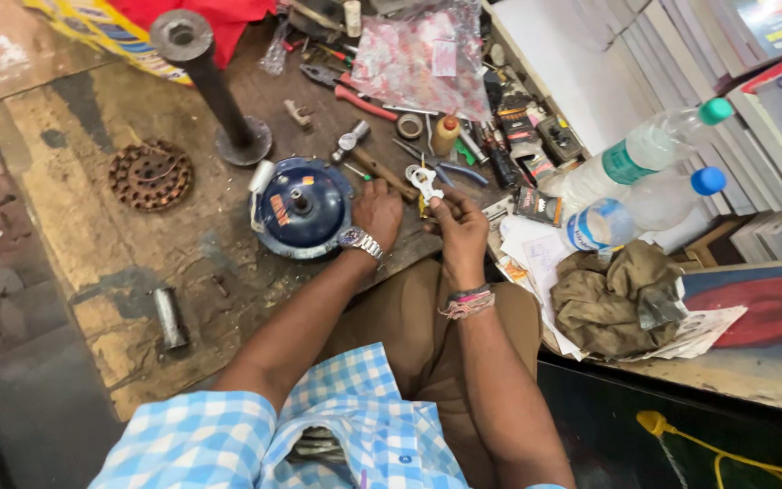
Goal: The person is repairing a small electrical motor component, likely a fan motor. They use a screwdriver to tighten screws on a white plastic part attached to the blue motor housing. The person also handles a copper wire coil and adjusts the internal components of the motor.
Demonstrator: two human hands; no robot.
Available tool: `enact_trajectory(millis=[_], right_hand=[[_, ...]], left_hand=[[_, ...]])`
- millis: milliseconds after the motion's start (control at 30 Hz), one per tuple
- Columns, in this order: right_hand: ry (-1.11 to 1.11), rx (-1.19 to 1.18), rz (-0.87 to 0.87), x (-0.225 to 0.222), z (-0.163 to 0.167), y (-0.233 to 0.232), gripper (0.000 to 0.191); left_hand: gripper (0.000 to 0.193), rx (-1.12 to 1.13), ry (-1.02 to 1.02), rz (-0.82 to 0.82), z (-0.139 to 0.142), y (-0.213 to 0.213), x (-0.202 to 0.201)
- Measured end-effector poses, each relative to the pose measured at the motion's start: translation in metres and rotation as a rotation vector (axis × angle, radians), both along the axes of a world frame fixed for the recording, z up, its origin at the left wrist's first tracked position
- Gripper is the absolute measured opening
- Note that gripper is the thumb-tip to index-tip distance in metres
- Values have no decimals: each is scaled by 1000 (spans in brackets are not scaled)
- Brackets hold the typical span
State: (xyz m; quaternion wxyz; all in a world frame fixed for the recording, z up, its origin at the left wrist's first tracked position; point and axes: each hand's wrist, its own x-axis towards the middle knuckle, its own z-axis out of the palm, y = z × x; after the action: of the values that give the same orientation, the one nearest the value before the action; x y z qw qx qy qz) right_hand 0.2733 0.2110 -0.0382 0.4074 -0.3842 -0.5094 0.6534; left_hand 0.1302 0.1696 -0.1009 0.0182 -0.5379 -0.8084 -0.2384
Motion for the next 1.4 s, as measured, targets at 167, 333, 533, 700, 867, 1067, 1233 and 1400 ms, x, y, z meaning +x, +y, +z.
enact_trajectory(millis=[167,333,533,700,867,1067,1233,1400], right_hand=[[-6,9,42,-3,8,-4,32],[8,5,43,-5,11,-2,34],[8,1,52,-3,3,-1,34],[-15,38,89,-7,-5,0,30],[-115,16,189,-22,-13,-17,31],[-25,0,293,-34,-15,-31,33],[14,-56,346,-35,-17,-39,31],[48,-29,318,-39,-21,-49,28]], left_hand=[[22,-8,5,-113,7,-5,-14],[21,13,-15,-162,20,-9,-16],[20,-82,-93,-178,28,-11,-17],[14,209,-942,-78,26,-31,-12],[18,488,-1816,61,20,-72,-19],[23,657,-1620,112,25,-99,-33],[25,729,-1644,94,32,-103,-29],[24,796,-1581,95,33,-100,-20]])
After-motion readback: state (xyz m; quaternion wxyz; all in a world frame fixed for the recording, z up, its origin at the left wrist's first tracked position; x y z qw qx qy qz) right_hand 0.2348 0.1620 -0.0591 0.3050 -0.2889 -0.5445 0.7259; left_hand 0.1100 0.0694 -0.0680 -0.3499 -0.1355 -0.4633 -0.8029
